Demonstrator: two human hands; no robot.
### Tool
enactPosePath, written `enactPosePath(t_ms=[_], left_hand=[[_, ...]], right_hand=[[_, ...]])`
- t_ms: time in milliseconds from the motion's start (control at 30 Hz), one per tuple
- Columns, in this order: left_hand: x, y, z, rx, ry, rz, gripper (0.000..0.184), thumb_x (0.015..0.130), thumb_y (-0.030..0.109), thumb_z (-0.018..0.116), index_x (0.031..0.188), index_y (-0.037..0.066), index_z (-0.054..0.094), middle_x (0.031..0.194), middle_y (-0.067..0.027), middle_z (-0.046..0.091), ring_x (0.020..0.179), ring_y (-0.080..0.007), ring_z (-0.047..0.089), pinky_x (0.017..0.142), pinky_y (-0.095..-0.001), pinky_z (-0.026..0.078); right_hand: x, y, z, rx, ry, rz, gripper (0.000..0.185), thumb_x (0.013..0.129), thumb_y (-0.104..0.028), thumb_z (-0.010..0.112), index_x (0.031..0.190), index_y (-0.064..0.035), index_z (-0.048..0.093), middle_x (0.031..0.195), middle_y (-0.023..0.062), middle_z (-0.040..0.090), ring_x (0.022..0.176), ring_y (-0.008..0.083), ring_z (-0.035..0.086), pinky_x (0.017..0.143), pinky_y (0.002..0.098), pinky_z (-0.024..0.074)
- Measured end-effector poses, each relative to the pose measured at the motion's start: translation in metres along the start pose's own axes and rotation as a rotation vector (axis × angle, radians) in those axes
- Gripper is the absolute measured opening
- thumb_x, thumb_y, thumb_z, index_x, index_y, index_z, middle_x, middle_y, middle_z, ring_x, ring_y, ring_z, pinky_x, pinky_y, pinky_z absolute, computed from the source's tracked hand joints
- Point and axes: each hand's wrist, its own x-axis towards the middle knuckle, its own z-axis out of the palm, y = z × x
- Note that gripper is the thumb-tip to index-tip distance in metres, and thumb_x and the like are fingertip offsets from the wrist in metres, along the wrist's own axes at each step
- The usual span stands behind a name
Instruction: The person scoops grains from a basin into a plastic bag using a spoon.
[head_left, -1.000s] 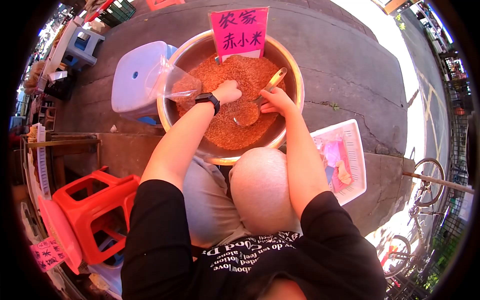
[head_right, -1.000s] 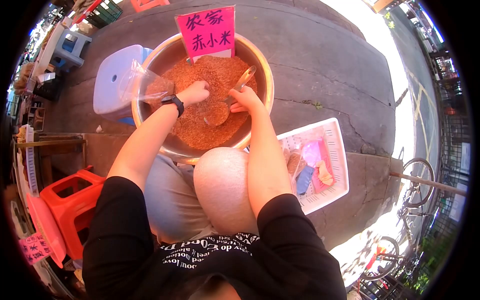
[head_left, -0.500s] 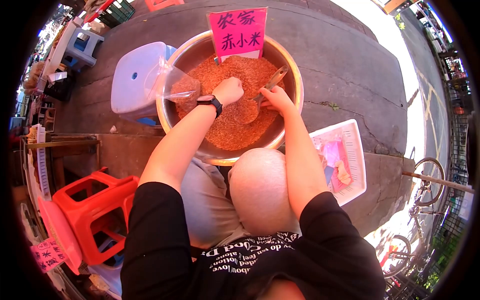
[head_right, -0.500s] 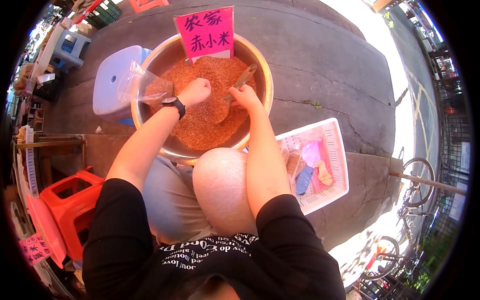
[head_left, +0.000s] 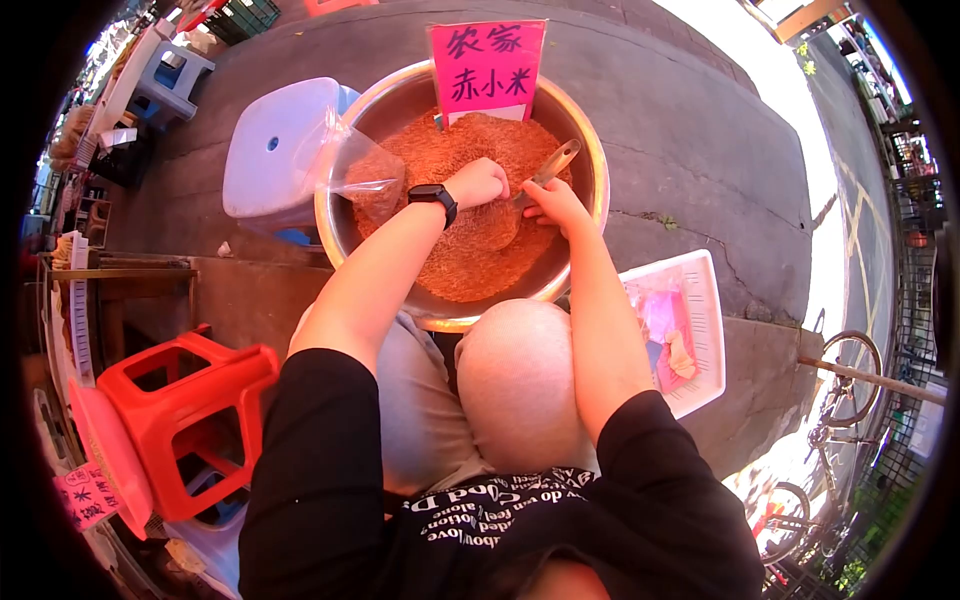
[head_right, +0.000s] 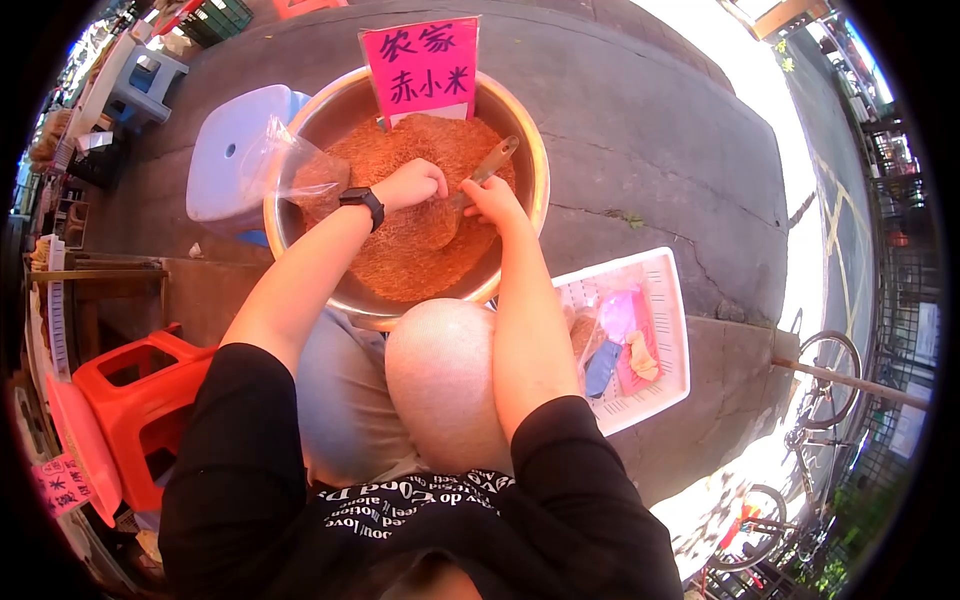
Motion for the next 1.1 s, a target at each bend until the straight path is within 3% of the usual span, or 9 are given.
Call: enactPosePath(t_ms=[167,267,367,467,567,600,700,867,1100], left_hand=[[0.009,-0.013,0.023,0.191,0.479,0.157,0.019,0.065,0.004,0.043,0.077,-0.001,0.057,0.078,-0.0166,0.058,0.077,-0.0267,0.055,0.07,-0.0331,0.042],[0.0,0.0,0.007,0.099,-0.053,-0.115,0.024,0.066,0.005,0.043,0.084,-0.003,0.056,0.085,-0.0176,0.057,0.083,-0.028,0.053,0.074,-0.0335,0.041],[0.002,0.006,-0.005,-0.311,-0.256,-0.149,0.031,0.064,0.002,0.041,0.092,-0.005,0.053,0.089,-0.019,0.055,0.086,-0.0257,0.053,0.076,-0.0312,0.041],[0.006,-0.005,0.002,-0.136,0.189,0.086,0.029,0.065,0.008,0.046,0.089,-0.004,0.056,0.092,-0.0204,0.056,0.088,-0.0317,0.052,0.077,-0.0342,0.041],[0.014,-0.028,0.013,0.118,0.274,-0.022,0.03,0.064,0.005,0.044,0.09,-0.002,0.057,0.095,-0.0204,0.055,0.087,-0.0314,0.053,0.076,-0.0349,0.042],[0.009,-0.017,0.008,0.337,0.088,-0.035,0.029,0.064,0.002,0.043,0.088,-0.002,0.058,0.09,-0.0193,0.057,0.084,-0.0284,0.054,0.076,-0.0332,0.042],[-0.004,0.005,0.006,-0.132,-0.121,0.018,0.027,0.064,0.002,0.041,0.082,-0.002,0.061,0.081,-0.0177,0.059,0.078,-0.0236,0.056,0.071,-0.0303,0.043],[-0.009,0.038,-0.018,-0.285,0.167,0.044,0.02,0.065,0.002,0.039,0.072,-0.003,0.057,0.065,-0.0106,0.055,0.06,-0.017,0.053,0.054,-0.0292,0.042],[-0.033,0.031,-0.051,0.218,0.257,0.115,0.021,0.07,0.012,0.042,0.082,0.004,0.058,0.082,-0.0132,0.059,0.078,-0.0246,0.055,0.069,-0.0335,0.042]], right_hand=[[0.001,0.0,0.001,0.019,-0.005,0.005,0.027,0.078,-0.035,0.051,0.087,-0.0103,0.054,0.079,-0.0008,0.059,0.065,0.0076,0.056,0.058,0.0236,0.0419],[0.003,0.003,0.001,0.03,-0.004,-0.002,0.026,0.078,-0.034,0.051,0.086,-0.01,0.054,0.077,-0.0009,0.058,0.064,0.0078,0.056,0.057,0.024,0.0423],[0.001,0.001,0.001,0.029,0.001,0.013,0.025,0.078,-0.034,0.051,0.085,-0.0101,0.054,0.076,-0.0011,0.058,0.064,0.0078,0.056,0.058,0.0242,0.0426],[-0.002,-0.001,0.001,0.027,-0.002,0.007,0.025,0.078,-0.034,0.051,0.085,-0.01,0.054,0.076,-0.001,0.058,0.064,0.008,0.055,0.058,0.024,0.0427],[-0.005,-0.002,0.002,0.02,0.015,-0.002,0.026,0.078,-0.035,0.051,0.086,-0.0099,0.054,0.077,-0.0007,0.057,0.065,0.008,0.055,0.058,0.0242,0.0426],[-0.004,-0.002,0.002,0.015,0.012,0.0,0.026,0.078,-0.035,0.051,0.086,-0.0099,0.054,0.077,-0.0006,0.057,0.065,0.008,0.055,0.058,0.0244,0.0426],[0.0,0.0,0.0,0.0,0.005,0.003,0.027,0.078,-0.035,0.051,0.087,-0.01,0.054,0.077,-0.0004,0.058,0.065,0.008,0.055,0.059,0.0248,0.0426],[-0.003,0.001,0.002,0.041,0.018,-0.011,0.029,0.075,-0.03,0.052,0.092,-0.0063,0.054,0.079,0.0023,0.059,0.062,0.0107,0.057,0.054,0.0266,0.042],[-0.007,-0.001,0.001,0.109,-0.029,0.007,0.026,0.08,-0.031,0.05,0.093,-0.0096,0.054,0.08,0.0019,0.058,0.064,0.0089,0.057,0.058,0.0222,0.0446]])
